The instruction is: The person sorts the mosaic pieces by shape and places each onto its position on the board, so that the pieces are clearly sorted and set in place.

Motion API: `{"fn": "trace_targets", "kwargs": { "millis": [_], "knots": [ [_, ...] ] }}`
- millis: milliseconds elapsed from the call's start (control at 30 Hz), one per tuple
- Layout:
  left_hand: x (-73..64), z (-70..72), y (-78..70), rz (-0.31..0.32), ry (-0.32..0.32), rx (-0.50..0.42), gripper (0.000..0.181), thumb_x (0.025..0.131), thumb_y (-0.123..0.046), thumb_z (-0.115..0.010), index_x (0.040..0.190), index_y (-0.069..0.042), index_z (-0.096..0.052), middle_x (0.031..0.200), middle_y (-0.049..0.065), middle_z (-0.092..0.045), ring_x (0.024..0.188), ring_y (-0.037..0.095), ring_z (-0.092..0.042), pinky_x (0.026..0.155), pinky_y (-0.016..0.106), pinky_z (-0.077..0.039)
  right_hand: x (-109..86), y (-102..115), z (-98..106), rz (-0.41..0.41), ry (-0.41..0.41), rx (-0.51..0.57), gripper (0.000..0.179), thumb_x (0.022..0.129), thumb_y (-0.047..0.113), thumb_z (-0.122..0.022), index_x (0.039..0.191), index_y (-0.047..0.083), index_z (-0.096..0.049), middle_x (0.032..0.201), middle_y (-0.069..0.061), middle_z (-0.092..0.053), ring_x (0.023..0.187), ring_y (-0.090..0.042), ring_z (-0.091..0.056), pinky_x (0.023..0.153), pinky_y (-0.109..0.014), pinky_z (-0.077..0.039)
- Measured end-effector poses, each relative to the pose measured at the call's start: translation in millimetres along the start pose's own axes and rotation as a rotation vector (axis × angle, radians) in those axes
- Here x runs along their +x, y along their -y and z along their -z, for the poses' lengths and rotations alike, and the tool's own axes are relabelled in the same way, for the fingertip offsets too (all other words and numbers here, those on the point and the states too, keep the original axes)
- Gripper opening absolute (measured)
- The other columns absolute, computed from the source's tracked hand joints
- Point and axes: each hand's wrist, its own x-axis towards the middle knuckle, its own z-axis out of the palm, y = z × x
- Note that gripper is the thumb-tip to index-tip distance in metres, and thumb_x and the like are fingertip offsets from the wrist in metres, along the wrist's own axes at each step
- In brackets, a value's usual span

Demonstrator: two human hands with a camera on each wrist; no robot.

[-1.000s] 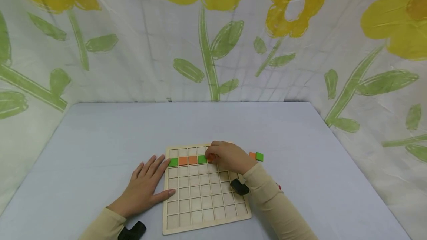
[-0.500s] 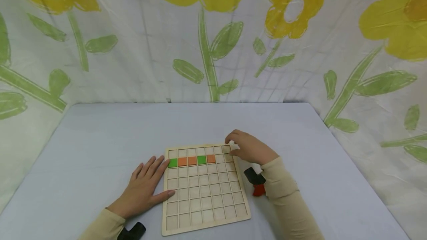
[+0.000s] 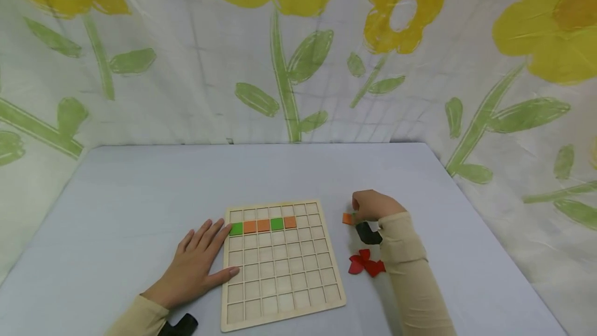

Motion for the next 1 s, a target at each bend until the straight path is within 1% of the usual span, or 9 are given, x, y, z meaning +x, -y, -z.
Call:
{"fn": "trace_targets", "kwargs": {
  "millis": [100,300,467,533,600,733,833,900,1000],
  "knots": [
    [-0.1,0.0,0.2,-0.002,-0.002,0.0,0.086,0.085,-0.061,-0.059,0.15,-0.013,-0.03,0.155,0.013,-0.027,0.143,0.036,-0.019,0.109,0.059,-0.013,4.3,-1,-4,-0.026,0.01,-0.01,0.019,0.078,0.016,-0.077,0.084,0.011,-0.059,0.084,-0.001,-0.06,0.076,-0.018,-0.052,0.063,-0.03,-0.042],
    [0.5,-0.2,-1.0,-0.012,-0.006,0.003,0.086,0.085,-0.06,-0.06,0.15,-0.011,-0.031,0.155,0.015,-0.028,0.143,0.038,-0.02,0.108,0.059,-0.013,4.4,-3,-6,-0.015,0.007,-0.036,0.019,0.078,0.011,-0.076,0.079,0.01,-0.057,0.078,-0.002,-0.058,0.072,-0.018,-0.05,0.061,-0.029,-0.041],
    [0.8,0.5,-1.0,-0.016,-0.007,0.006,0.086,0.085,-0.06,-0.06,0.149,-0.011,-0.032,0.155,0.014,-0.028,0.142,0.038,-0.02,0.108,0.059,-0.013,-0.7,2,-3,-0.014,0.01,-0.019,0.019,0.08,0.013,-0.074,0.086,0.009,-0.057,0.082,-0.002,-0.058,0.075,-0.018,-0.051,0.063,-0.03,-0.043],
    [0.5,0.6,-1.1,-0.014,-0.003,0.002,0.085,0.085,-0.06,-0.06,0.149,-0.011,-0.032,0.155,0.014,-0.028,0.142,0.038,-0.02,0.108,0.059,-0.013,-2.6,6,-1,0.004,0.003,-0.005,0.019,0.083,0.016,-0.072,0.089,0.009,-0.056,0.082,-0.003,-0.058,0.076,-0.018,-0.051,0.064,-0.03,-0.042],
    [0.1,0.4,-1.3,-0.01,0.001,0.0,0.086,0.085,-0.06,-0.06,0.149,-0.011,-0.032,0.155,0.014,-0.028,0.143,0.038,-0.02,0.108,0.059,-0.013,-3.6,11,1,0.031,-0.004,0.01,0.018,0.084,0.018,-0.07,0.089,0.009,-0.056,0.081,-0.002,-0.058,0.075,-0.018,-0.051,0.064,-0.03,-0.042],
    [-1.1,-0.6,-1.4,0.0,0.005,-0.003,0.086,0.085,-0.061,-0.06,0.149,-0.011,-0.032,0.155,0.015,-0.028,0.143,0.038,-0.019,0.108,0.06,-0.013,-4.2,24,0,0.145,-0.009,0.036,0.017,0.089,0.022,-0.068,0.092,0.01,-0.057,0.077,-0.001,-0.059,0.069,-0.015,-0.053,0.062,-0.029,-0.043],
    [-1.5,-0.8,-1.3,-0.002,0.0,-0.003,0.086,0.085,-0.06,-0.06,0.149,-0.011,-0.032,0.155,0.015,-0.028,0.143,0.038,-0.02,0.108,0.06,-0.013,-2.8,37,-5,0.254,-0.01,0.038,0.018,0.092,0.022,-0.065,0.101,0.008,-0.058,0.081,-0.002,-0.061,0.069,-0.014,-0.055,0.063,-0.029,-0.046],
    [-1.3,-0.6,-1.4,-0.005,-0.004,-0.003,0.086,0.085,-0.06,-0.06,0.149,-0.011,-0.032,0.155,0.015,-0.028,0.143,0.038,-0.02,0.108,0.06,-0.013,-0.5,46,-10,0.322,-0.017,0.036,0.02,0.092,0.022,-0.065,0.105,0.008,-0.059,0.086,-0.002,-0.062,0.073,-0.013,-0.056,0.066,-0.03,-0.048],
    [-0.2,-0.2,-1.8,-0.007,-0.005,-0.001,0.086,0.085,-0.06,-0.06,0.15,-0.012,-0.031,0.155,0.014,-0.028,0.143,0.038,-0.019,0.108,0.059,-0.013,4.0,57,-18,0.392,-0.04,0.009,0.022,0.092,0.023,-0.066,0.108,0.009,-0.059,0.091,-0.001,-0.061,0.079,-0.013,-0.055,0.071,-0.031,-0.048]
  ]
}}
